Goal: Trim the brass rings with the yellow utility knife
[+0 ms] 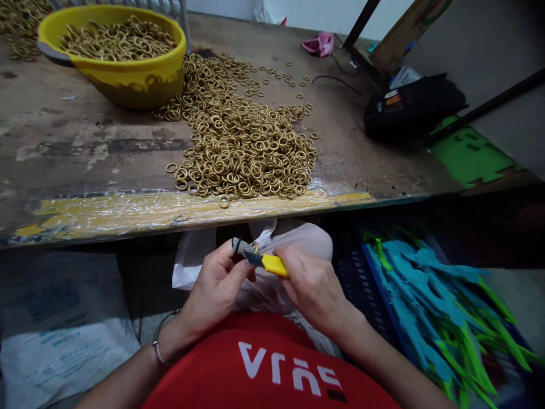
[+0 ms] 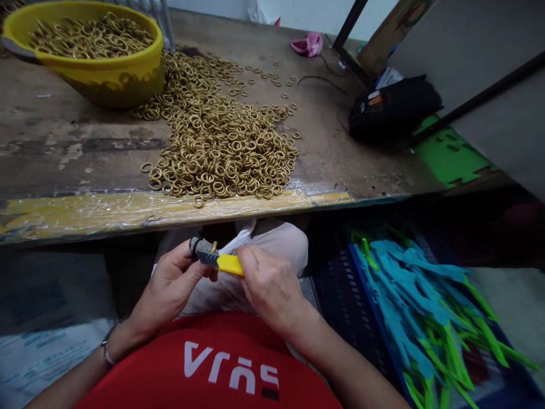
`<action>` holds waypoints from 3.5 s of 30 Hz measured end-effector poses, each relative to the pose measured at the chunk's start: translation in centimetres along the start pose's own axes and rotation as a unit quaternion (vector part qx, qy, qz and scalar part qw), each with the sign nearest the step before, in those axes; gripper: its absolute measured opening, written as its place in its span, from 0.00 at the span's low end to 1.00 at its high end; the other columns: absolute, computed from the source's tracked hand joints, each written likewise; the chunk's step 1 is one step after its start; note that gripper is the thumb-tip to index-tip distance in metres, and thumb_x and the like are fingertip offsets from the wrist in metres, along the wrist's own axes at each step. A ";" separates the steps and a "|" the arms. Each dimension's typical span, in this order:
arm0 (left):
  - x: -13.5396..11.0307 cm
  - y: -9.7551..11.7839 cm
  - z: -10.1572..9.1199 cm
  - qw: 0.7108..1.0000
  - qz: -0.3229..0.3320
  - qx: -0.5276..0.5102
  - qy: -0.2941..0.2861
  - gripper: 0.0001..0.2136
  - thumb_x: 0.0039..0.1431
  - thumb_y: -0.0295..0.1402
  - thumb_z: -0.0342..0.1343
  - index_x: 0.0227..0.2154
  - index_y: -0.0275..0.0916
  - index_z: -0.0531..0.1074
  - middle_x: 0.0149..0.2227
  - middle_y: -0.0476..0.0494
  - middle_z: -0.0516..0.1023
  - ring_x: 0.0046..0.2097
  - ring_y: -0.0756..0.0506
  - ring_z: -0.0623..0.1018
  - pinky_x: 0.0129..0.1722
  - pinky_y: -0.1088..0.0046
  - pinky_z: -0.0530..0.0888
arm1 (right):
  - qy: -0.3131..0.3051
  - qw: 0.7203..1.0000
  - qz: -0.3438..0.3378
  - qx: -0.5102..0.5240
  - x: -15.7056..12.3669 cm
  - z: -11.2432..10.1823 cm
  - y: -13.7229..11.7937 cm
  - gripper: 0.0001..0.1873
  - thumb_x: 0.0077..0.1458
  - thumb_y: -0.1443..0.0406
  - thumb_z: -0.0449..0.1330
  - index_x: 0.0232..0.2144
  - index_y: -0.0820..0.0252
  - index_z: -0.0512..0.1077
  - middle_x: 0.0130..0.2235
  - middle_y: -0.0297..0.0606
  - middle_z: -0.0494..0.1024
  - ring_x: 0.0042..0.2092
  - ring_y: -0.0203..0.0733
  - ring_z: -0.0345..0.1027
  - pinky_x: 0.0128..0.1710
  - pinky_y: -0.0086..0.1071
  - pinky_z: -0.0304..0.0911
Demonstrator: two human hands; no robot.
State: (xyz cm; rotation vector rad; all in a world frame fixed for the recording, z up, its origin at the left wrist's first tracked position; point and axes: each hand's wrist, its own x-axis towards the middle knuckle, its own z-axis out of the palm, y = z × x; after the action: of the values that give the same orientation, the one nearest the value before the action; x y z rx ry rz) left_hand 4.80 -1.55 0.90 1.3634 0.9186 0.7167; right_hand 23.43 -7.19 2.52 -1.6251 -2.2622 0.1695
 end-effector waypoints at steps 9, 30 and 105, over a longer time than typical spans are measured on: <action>-1.8 1.5 -1.3 0.994 0.060 0.082 -0.028 0.07 0.62 0.29 0.53 0.27 0.37 0.68 0.27 0.49 0.70 0.30 0.50 0.70 0.31 0.74 0.66 | -0.071 0.984 0.129 -0.103 3.3 2.6 3.1 0.06 0.61 0.72 0.51 0.34 0.61 0.67 0.30 0.39 0.75 0.27 0.39 0.66 0.26 0.31 0.49; 1.4 -4.2 -4.8 0.917 -0.138 -0.355 0.119 0.12 0.57 0.39 0.62 0.34 0.35 0.72 0.29 0.44 0.77 0.22 0.54 0.69 0.15 0.84 0.63 | -0.108 0.970 0.011 0.216 13.0 5.0 1.8 0.08 0.60 0.68 0.54 0.28 0.61 0.68 0.29 0.33 0.68 0.30 0.36 0.61 0.32 0.29 0.54; 2.7 -1.6 -4.9 0.929 -0.094 -0.352 0.066 0.18 0.54 0.46 0.64 0.34 0.35 0.70 0.26 0.47 0.77 0.15 0.59 0.62 0.11 0.86 0.54 | -0.057 0.935 0.010 0.349 12.6 2.0 1.7 0.10 0.60 0.64 0.56 0.27 0.61 0.70 0.27 0.31 0.67 0.29 0.33 0.60 0.31 0.28 0.55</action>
State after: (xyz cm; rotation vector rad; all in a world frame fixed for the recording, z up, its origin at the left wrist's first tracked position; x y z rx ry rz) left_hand 1.67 3.03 -0.91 0.5890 0.7724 0.8854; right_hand 20.74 5.41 2.78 -1.2641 -1.9214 0.9718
